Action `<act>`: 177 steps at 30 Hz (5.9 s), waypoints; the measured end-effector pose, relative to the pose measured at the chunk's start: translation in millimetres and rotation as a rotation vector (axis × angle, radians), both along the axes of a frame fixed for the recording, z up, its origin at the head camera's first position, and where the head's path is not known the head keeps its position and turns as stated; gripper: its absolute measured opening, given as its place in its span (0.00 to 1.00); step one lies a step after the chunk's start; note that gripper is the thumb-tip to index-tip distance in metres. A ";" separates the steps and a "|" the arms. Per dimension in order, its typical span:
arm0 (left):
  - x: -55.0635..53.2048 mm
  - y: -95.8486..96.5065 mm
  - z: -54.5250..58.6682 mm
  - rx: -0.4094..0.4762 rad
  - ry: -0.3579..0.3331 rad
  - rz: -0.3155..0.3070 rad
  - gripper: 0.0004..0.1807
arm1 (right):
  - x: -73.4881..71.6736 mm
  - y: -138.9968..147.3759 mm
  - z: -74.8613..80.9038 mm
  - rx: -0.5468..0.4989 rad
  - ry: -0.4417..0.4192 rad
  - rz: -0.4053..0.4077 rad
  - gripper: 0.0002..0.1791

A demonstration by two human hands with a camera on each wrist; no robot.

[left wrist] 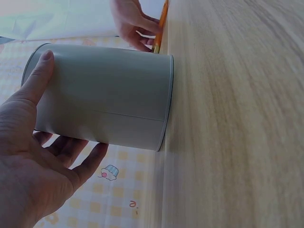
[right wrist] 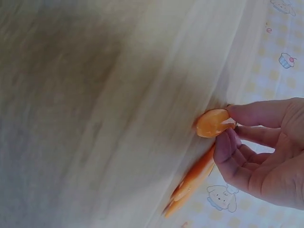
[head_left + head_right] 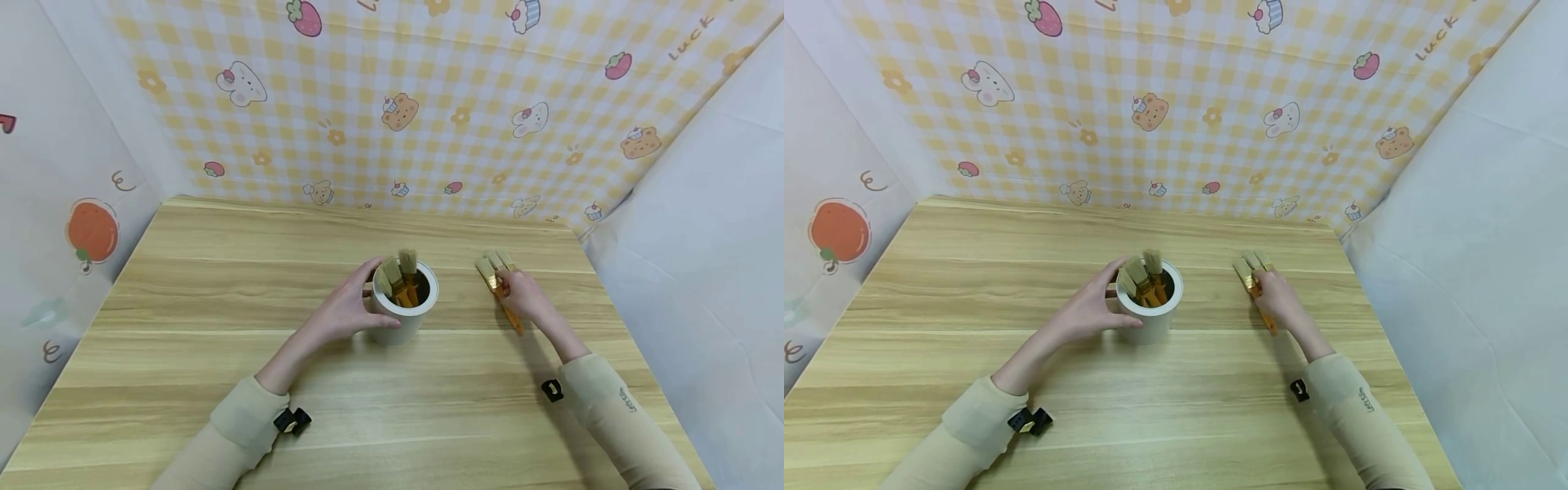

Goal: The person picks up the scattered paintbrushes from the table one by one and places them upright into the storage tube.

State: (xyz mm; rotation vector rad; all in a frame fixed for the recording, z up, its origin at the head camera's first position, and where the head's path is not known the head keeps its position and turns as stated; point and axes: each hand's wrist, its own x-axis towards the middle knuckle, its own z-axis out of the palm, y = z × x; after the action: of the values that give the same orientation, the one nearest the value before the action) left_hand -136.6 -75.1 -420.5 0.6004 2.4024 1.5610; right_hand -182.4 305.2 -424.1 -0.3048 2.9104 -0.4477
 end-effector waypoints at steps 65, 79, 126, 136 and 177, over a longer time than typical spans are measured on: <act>-0.3 0.9 0.8 0.036 0.008 -0.024 0.61 | 48.0 -139.8 78.4 -0.647 0.370 0.144 0.05; -0.9 0.6 -1.7 0.046 0.004 -0.022 0.60 | 45.5 -131.2 73.0 -0.630 0.399 0.102 0.08; 0.2 1.5 1.0 0.008 0.004 -0.006 0.62 | -0.9 19.3 -2.4 -0.073 0.079 -0.059 0.33; 0.5 0.5 0.8 -0.002 -0.006 -0.002 0.62 | -3.0 21.2 -6.7 -0.040 0.112 -0.068 0.29; 0.7 -0.1 -1.0 0.005 -0.025 0.003 0.63 | 19.2 -60.6 69.0 -0.480 0.176 -0.064 0.16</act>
State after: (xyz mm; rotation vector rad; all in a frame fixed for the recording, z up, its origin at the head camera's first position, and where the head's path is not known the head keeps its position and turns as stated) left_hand -135.8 -75.1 -421.5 0.5754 2.3829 1.5666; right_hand -163.2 244.6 -355.2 -0.3289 2.9469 -1.1889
